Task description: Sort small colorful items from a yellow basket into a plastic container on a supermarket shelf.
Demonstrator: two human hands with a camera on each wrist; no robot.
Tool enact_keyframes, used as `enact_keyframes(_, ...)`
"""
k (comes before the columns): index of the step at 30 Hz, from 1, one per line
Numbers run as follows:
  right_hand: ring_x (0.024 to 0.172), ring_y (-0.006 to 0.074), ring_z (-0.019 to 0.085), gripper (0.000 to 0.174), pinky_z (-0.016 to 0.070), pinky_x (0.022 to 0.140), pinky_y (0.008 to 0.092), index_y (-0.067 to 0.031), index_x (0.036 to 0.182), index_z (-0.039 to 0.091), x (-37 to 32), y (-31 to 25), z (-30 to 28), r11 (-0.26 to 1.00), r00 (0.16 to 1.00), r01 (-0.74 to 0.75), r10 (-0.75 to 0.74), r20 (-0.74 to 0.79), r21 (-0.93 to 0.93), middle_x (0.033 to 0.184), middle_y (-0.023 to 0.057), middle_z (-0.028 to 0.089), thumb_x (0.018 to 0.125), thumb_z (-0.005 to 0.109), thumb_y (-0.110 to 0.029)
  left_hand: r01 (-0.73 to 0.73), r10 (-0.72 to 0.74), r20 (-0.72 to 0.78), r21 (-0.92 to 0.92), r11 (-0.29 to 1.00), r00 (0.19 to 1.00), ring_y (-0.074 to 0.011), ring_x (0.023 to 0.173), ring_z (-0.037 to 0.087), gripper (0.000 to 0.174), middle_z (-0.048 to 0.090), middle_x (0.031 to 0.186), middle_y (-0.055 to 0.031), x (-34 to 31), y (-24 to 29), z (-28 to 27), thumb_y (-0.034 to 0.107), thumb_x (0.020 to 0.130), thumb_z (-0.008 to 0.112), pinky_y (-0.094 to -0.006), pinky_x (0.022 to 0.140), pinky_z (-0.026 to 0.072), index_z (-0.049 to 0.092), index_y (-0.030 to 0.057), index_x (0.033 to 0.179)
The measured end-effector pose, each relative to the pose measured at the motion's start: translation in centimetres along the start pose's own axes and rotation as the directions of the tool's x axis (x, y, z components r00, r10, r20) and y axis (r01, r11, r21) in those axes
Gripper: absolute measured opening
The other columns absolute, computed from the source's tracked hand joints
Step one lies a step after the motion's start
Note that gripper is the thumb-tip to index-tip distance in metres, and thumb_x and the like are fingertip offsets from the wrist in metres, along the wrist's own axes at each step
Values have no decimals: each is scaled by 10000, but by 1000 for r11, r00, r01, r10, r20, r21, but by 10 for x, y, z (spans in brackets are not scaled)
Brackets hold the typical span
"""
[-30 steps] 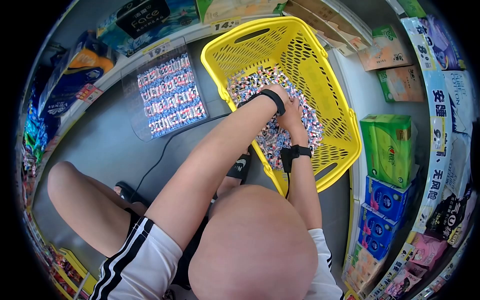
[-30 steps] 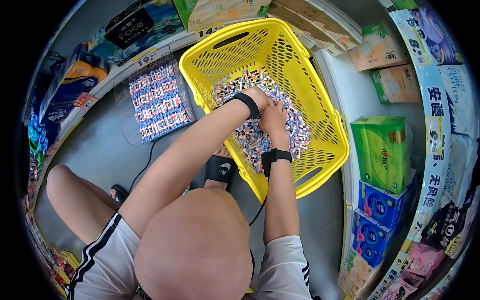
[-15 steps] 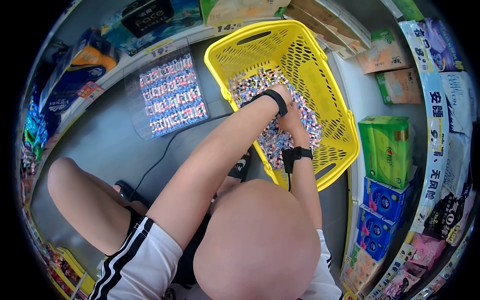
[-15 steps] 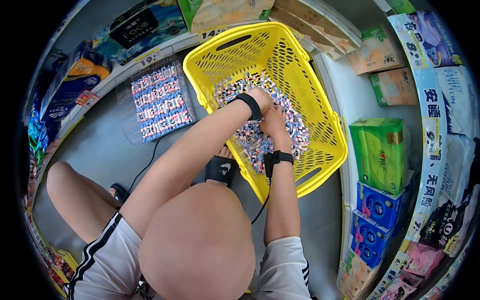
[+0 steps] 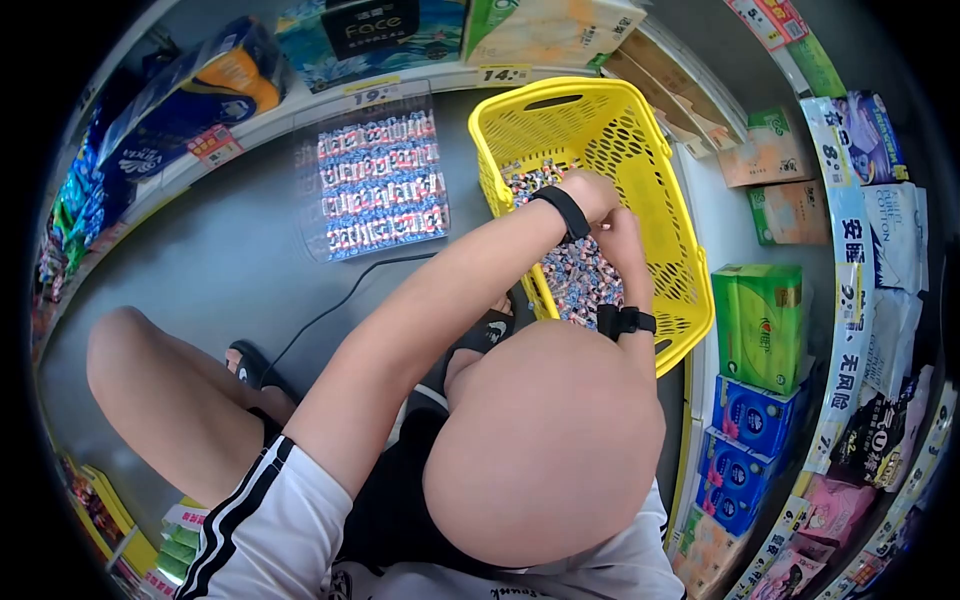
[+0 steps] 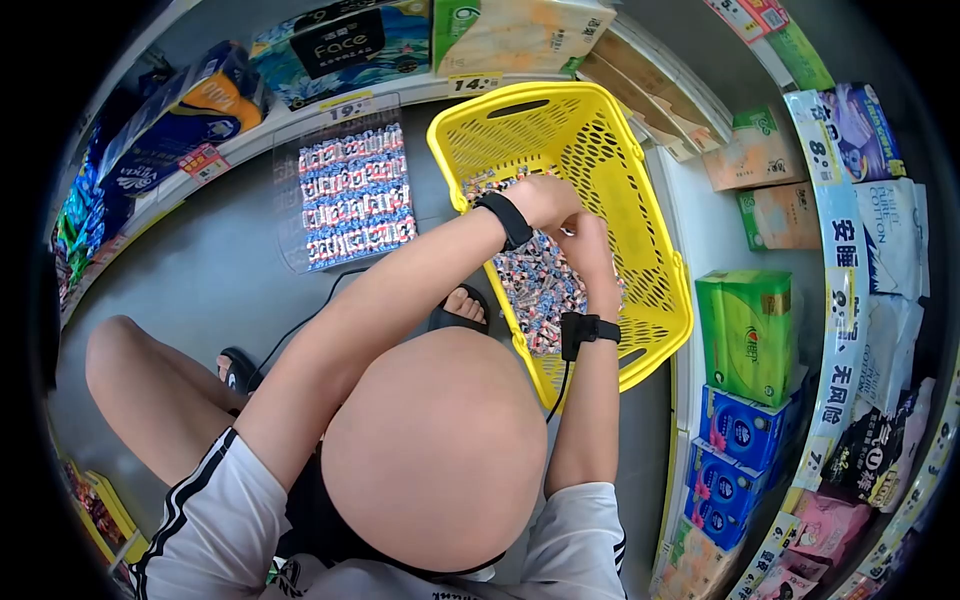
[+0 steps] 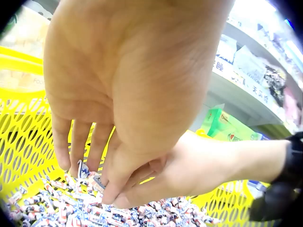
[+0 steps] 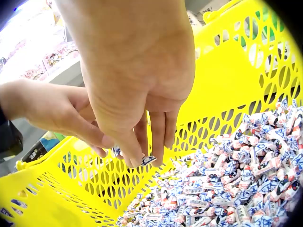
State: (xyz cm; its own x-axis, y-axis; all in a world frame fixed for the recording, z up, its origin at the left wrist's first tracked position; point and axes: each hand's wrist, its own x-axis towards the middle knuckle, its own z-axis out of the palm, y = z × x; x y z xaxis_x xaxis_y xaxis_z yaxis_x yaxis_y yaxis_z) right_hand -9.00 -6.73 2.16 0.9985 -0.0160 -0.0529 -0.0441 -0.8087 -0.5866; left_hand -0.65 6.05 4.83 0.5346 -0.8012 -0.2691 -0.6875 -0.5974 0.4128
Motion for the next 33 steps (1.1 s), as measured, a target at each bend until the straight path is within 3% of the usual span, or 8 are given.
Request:
enact_keyframes(2,808,219,740,207,568,759,359,77,958,732,7,2,1,998,1000,14,-15,21,68,864,175,764,794,787,-36,-12,12,-120,-3,1000,993,-317,986,737,233,758,1041,-125,-15,-12,-1,188,804,767,-439,822,591,781,95,1017)
enact_keyframes(9,855,224,762,177,578,797,327,42,993,751,10,-64,-9,975,991,97,-113,68,200,900,146,775,826,700,75,-139,86,-462,-80,987,882,-384,913,712,142,709,862,-172,-79,-50,-11,136,847,704,-486,751,561,644,35,925)
enact_keyframes(16,863,204,755,149,571,786,331,34,1002,705,16,-123,0,962,977,207,-214,22,180,905,121,760,856,730,37,-229,118,-626,-99,968,771,-394,969,680,128,689,929,-187,-136,-83,-21,1,843,651,-468,824,541,631,20,968)
enact_keyframes(19,861,199,756,216,573,782,332,14,1016,638,26,-143,10,934,967,251,-254,-21,254,883,100,743,837,757,35,-264,142,-705,-67,962,695,-376,1045,655,187,676,1008,-181,-155,-98,-23,-18,836,653,-463,869,535,619,18,1016)
enact_keyframes(21,853,209,758,245,575,781,335,2,1033,641,30,-158,13,934,947,319,-321,-10,160,895,105,748,824,762,42,-287,179,-761,-10,958,624,-363,1084,640,236,670,1053,-169,-168,-108,-22,-11,835,657,-467,889,533,607,23,1063)
enact_keyframes(27,841,228,752,213,567,772,350,3,1008,665,39,-211,34,914,915,395,-400,51,88,889,114,751,822,769,-11,-204,171,-731,44,978,661,-352,1066,647,182,666,1035,-132,-218,-141,-37,19,850,657,-448,849,544,594,40,1019)
enact_keyframes(29,858,180,740,227,567,790,318,2,1025,686,46,-225,46,911,905,408,-413,103,66,925,101,757,834,792,-56,-155,77,-655,-63,986,752,-368,1045,651,168,664,1020,-140,-231,-155,-39,16,856,650,-455,835,541,597,38,1013)
enact_keyframes(33,831,236,741,206,570,776,342,13,979,669,62,-247,80,903,905,411,-421,64,127,882,129,746,822,789,-46,-199,-27,-707,-235,951,707,-409,1044,639,248,664,1029,-178,-245,-184,-29,-20,860,624,-466,856,536,611,10,1106)
